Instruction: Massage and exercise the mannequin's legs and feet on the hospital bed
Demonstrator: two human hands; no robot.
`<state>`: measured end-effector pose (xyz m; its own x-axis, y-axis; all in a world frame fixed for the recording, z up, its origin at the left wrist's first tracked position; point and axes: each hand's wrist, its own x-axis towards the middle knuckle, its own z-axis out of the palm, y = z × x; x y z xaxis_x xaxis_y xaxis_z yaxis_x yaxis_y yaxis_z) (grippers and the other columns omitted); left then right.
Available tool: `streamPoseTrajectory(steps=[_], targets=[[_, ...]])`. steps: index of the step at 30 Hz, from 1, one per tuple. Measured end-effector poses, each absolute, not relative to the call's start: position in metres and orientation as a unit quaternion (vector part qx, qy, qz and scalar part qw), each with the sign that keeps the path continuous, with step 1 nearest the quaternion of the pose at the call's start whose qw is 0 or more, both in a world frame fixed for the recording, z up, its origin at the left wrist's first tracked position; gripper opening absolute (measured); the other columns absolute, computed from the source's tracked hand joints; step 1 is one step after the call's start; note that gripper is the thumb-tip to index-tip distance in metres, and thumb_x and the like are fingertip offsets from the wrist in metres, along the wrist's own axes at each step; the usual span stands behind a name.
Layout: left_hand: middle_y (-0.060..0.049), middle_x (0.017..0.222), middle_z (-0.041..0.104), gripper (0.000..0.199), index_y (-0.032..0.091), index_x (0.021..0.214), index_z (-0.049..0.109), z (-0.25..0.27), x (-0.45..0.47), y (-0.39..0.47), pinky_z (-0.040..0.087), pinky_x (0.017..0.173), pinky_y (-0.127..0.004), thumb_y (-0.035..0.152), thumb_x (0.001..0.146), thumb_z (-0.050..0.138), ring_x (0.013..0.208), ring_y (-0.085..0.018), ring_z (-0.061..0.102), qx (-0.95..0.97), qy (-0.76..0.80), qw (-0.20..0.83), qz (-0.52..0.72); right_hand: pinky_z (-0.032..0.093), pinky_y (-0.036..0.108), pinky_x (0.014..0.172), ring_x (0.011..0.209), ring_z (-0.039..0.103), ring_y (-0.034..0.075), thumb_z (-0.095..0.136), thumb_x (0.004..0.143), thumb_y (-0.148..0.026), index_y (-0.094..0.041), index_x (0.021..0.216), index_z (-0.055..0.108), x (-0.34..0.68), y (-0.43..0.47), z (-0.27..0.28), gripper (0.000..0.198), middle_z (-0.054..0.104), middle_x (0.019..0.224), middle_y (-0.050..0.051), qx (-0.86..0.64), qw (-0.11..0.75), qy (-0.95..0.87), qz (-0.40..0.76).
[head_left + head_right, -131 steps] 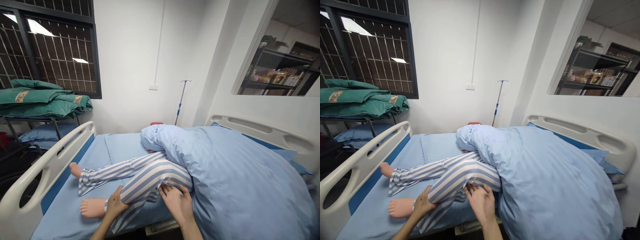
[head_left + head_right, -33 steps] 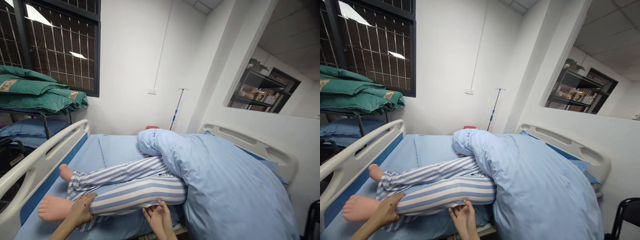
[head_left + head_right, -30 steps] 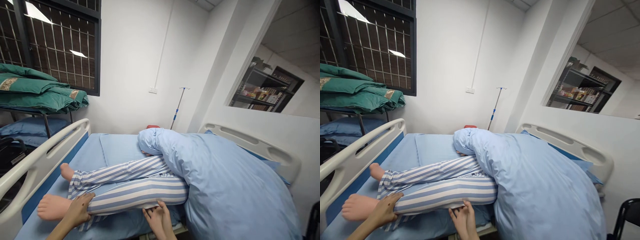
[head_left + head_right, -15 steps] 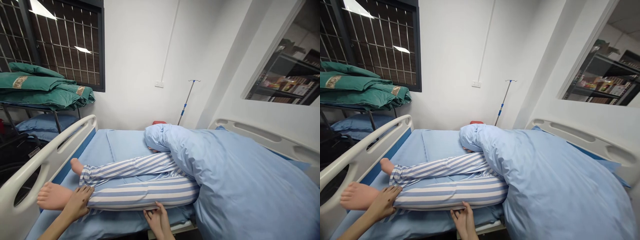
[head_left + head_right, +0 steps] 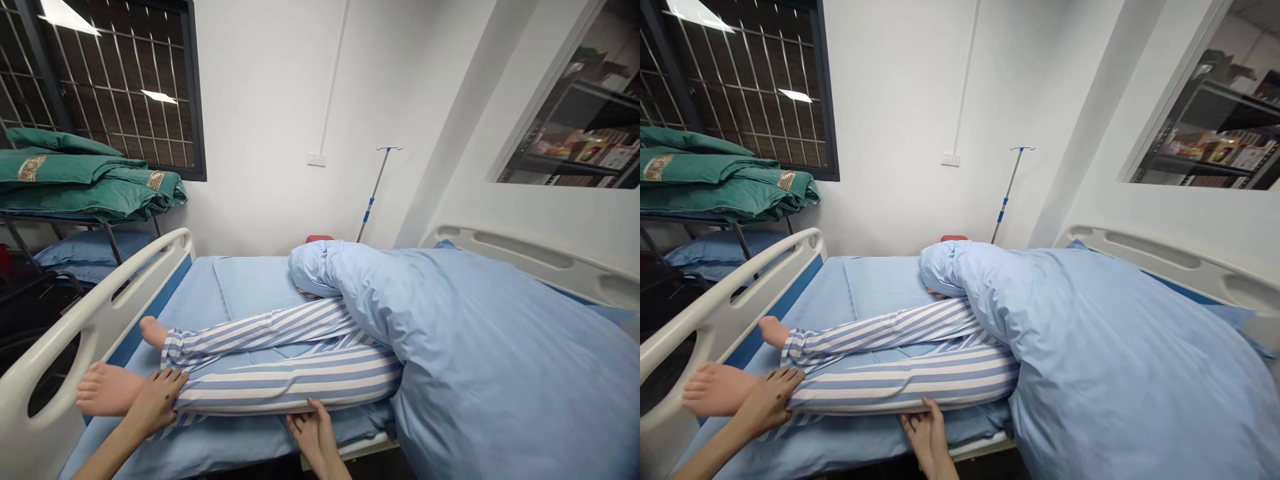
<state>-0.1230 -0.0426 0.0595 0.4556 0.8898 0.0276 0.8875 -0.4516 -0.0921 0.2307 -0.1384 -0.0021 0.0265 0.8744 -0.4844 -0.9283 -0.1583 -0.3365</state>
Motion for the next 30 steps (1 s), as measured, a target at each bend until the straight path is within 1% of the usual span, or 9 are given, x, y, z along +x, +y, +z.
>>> streamPoseTrajectory(steps=[6,9,11,14,16,19,26,30], targets=[[-0.009,0.109,0.056,0.059,0.019,0.113,0.052,0.106,-0.117,-0.030,0.032,0.083,-0.038,0.015,0.055,0.048,0.102,-0.027,0.045,-0.860,-0.504,0.068,0.031,0.049,0.035,0.072,0.072,0.061,0.020,0.068,0.059,-0.025,-0.021,0.080,0.048,0.230,-0.133,0.010,0.029,0.062,0.072,-0.001,-0.300,0.650,0.028,0.698],[-0.009,0.110,0.055,0.059,0.019,0.114,0.052,0.112,-0.115,-0.027,0.032,0.084,-0.039,0.015,0.056,0.048,0.101,-0.027,0.045,-0.863,-0.498,0.080,0.031,0.049,0.035,0.072,0.072,0.061,0.019,0.068,0.058,-0.026,-0.021,0.080,0.048,0.230,-0.130,0.008,0.030,0.063,0.073,-0.001,-0.301,0.650,0.023,0.697],[-0.008,0.111,0.055,0.061,0.020,0.115,0.051,0.098,-0.115,-0.028,0.032,0.084,-0.040,0.014,0.055,0.048,0.102,-0.028,0.044,-0.859,-0.504,0.085,0.033,0.050,0.035,0.073,0.072,0.061,0.019,0.068,0.057,-0.026,-0.021,0.080,0.047,0.230,-0.130,0.000,0.031,0.063,0.073,-0.001,-0.311,0.649,0.026,0.694],[-0.007,0.111,0.056,0.065,0.022,0.117,0.051,0.057,-0.115,-0.036,0.032,0.083,-0.039,0.011,0.053,0.047,0.103,-0.028,0.045,-0.845,-0.527,0.070,0.052,0.050,0.037,0.076,0.074,0.062,0.019,0.068,0.056,-0.027,-0.021,0.080,0.047,0.232,-0.132,-0.016,0.032,0.063,0.073,-0.001,-0.324,0.645,0.037,0.692],[-0.007,0.111,0.057,0.064,0.023,0.117,0.052,0.028,-0.114,-0.042,0.032,0.084,-0.039,0.012,0.054,0.046,0.103,-0.027,0.046,-0.836,-0.544,0.049,0.055,0.050,0.038,0.077,0.075,0.062,0.020,0.068,0.056,-0.027,-0.021,0.081,0.046,0.235,-0.133,-0.027,0.034,0.062,0.073,-0.001,-0.325,0.638,0.043,0.697],[-0.008,0.112,0.056,0.060,0.020,0.118,0.051,0.003,-0.112,-0.049,0.031,0.086,-0.041,0.015,0.058,0.046,0.104,-0.028,0.045,-0.818,-0.573,0.043,0.036,0.050,0.039,0.077,0.074,0.063,0.020,0.068,0.057,-0.027,-0.022,0.083,0.045,0.238,-0.134,-0.036,0.036,0.062,0.073,-0.002,-0.325,0.632,0.045,0.702],[-0.010,0.113,0.054,0.062,0.017,0.119,0.050,0.004,-0.111,-0.047,0.033,0.087,-0.038,0.014,0.057,0.047,0.103,-0.027,0.045,-0.810,-0.584,0.025,0.037,0.050,0.037,0.076,0.074,0.063,0.019,0.070,0.053,-0.028,-0.023,0.085,0.044,0.238,-0.134,-0.042,0.042,0.060,0.072,-0.004,-0.367,0.620,0.031,0.693],[-0.014,0.121,0.047,0.073,0.011,0.119,0.048,0.014,-0.115,-0.042,0.034,0.090,-0.033,0.017,0.046,0.055,0.108,-0.027,0.041,-0.815,-0.579,-0.011,0.040,0.051,0.036,0.075,0.071,0.063,0.018,0.070,0.052,-0.029,-0.024,0.085,0.043,0.235,-0.133,-0.039,0.043,0.059,0.070,-0.005,-0.395,0.617,0.019,0.680]])
